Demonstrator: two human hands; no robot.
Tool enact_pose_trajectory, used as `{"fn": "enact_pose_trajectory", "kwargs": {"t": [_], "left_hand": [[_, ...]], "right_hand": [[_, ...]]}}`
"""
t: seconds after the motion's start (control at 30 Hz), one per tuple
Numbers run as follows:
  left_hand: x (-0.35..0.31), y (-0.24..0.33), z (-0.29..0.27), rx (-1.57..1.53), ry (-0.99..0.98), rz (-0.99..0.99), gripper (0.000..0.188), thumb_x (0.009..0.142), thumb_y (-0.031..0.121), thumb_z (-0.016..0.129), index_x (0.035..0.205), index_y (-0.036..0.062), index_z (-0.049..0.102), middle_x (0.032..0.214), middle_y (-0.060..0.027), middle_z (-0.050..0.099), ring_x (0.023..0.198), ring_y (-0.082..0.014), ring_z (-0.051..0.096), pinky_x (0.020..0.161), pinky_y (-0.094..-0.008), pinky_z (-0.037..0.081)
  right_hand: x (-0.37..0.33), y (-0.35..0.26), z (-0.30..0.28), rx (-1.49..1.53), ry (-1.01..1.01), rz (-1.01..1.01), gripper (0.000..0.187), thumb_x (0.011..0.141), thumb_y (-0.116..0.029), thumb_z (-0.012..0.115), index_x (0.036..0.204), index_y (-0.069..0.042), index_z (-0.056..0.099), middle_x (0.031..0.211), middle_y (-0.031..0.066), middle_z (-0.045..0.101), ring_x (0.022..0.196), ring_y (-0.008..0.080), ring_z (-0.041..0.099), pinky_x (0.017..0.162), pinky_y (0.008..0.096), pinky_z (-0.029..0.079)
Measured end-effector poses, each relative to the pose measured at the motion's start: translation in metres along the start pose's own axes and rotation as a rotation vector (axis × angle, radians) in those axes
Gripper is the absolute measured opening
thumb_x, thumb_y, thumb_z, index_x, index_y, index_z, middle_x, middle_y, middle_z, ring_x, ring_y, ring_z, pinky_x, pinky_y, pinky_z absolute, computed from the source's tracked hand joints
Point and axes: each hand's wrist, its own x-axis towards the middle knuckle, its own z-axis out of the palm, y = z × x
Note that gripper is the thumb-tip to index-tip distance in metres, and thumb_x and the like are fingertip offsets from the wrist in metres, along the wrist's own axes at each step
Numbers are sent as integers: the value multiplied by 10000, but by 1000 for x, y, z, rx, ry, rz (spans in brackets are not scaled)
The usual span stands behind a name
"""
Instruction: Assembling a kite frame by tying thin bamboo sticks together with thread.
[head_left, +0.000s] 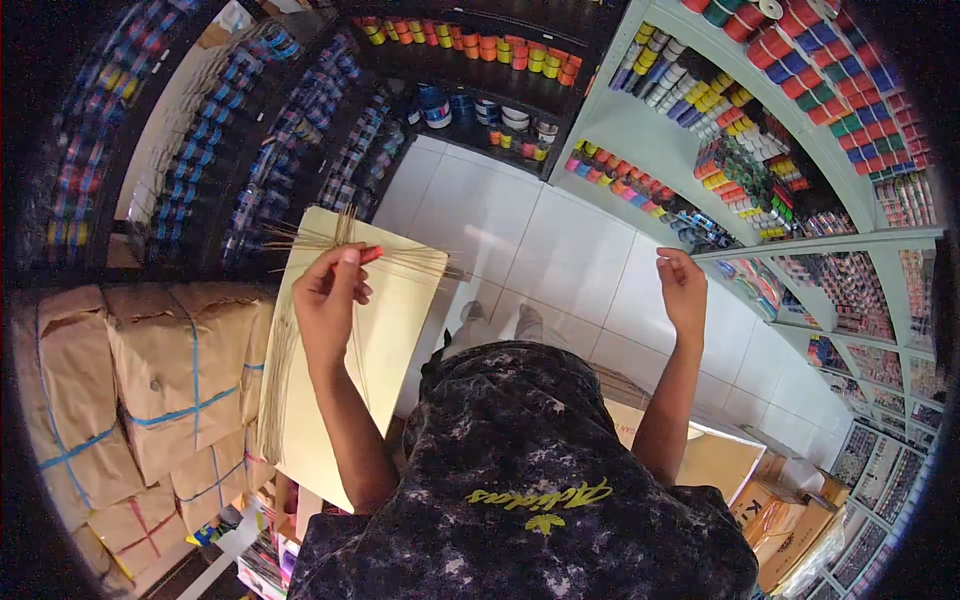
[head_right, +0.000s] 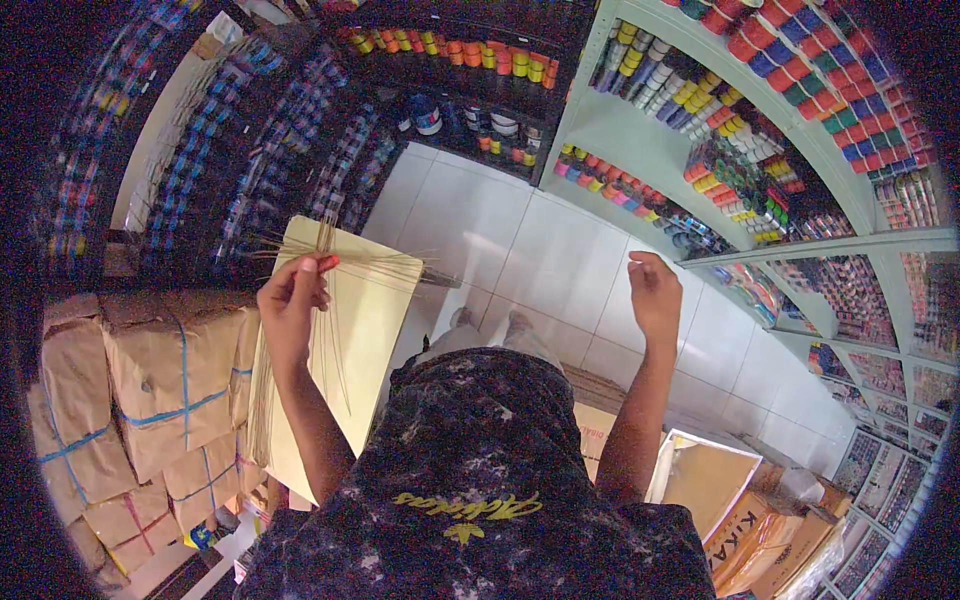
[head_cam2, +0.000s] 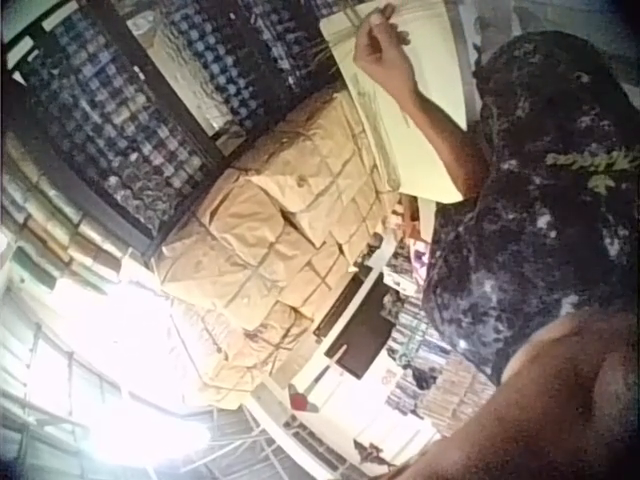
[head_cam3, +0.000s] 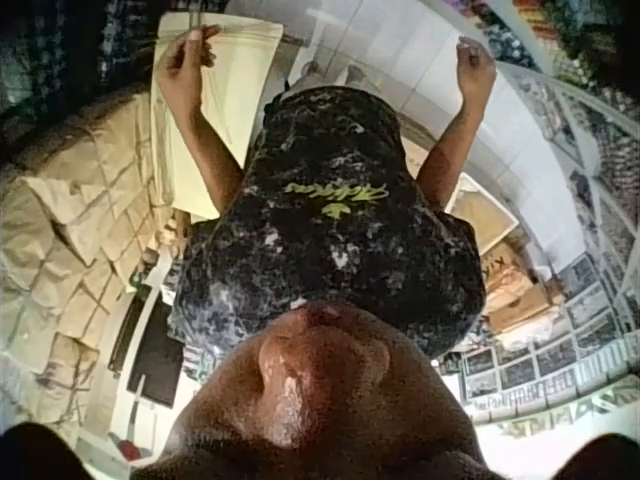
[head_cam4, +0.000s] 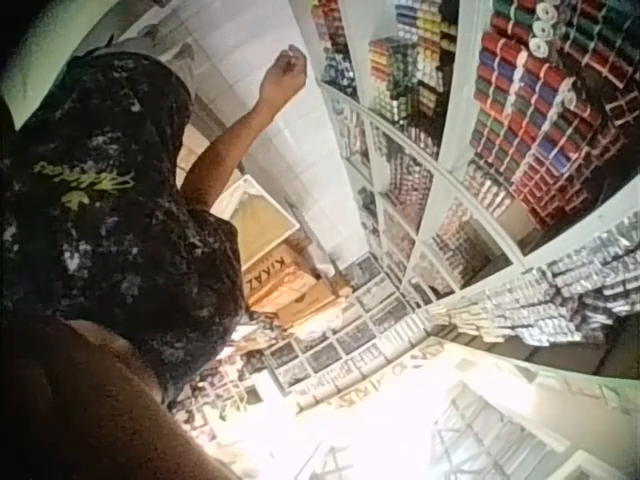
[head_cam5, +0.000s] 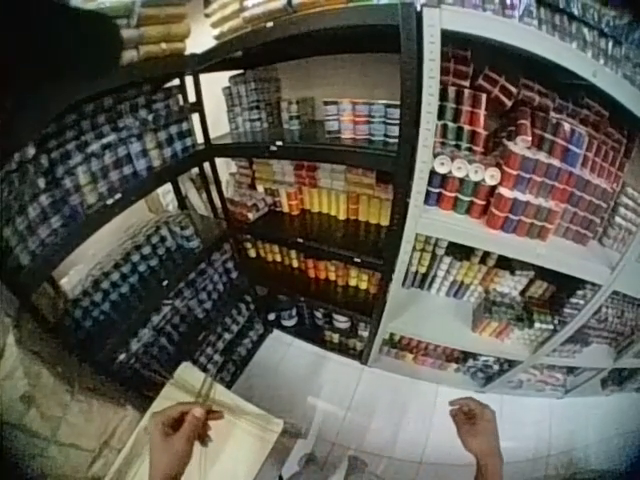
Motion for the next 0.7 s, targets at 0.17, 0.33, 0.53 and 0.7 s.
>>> {"fn": "enact_pose_trajectory", "kwargs": {"t": [0.17,0.33,0.53,0.7], "left_hand": [[4,-1,-20,-67,88,4,263,1012,217,629,1100,-14,720,839,-52,705,635,-67,568,586,-217,472],[-4,5,-6,-19,-83,-26,254,1009,201,624,1113,-12,715,898,-67,731,656,-68,573,605,-220,480],[-27,27,52,-167,-538,-101,230,1004,175,627,1114,-6,716,892,-58,733,712,-61,604,646,-222,507],[-13,38,46,-297,-391,-65,253,1031,202,594,1086,-14,712,896,-58,726,702,-60,601,640,-224,510]], "right_hand": [[2,38,-8,-53,53,2,119,927,-72,666,1031,-23,698,823,40,692,692,74,598,623,247,477],[-15,-14,38,225,-119,-116,228,907,-29,694,1132,-64,680,1107,58,708,967,134,673,829,300,533],[-62,-141,108,546,-466,-302,243,931,-33,640,1172,-34,673,1188,53,688,1185,161,594,1051,324,440],[-60,-155,109,651,-917,-4,182,999,-133,607,1091,-4,696,1030,18,709,892,108,614,833,271,506]]}}
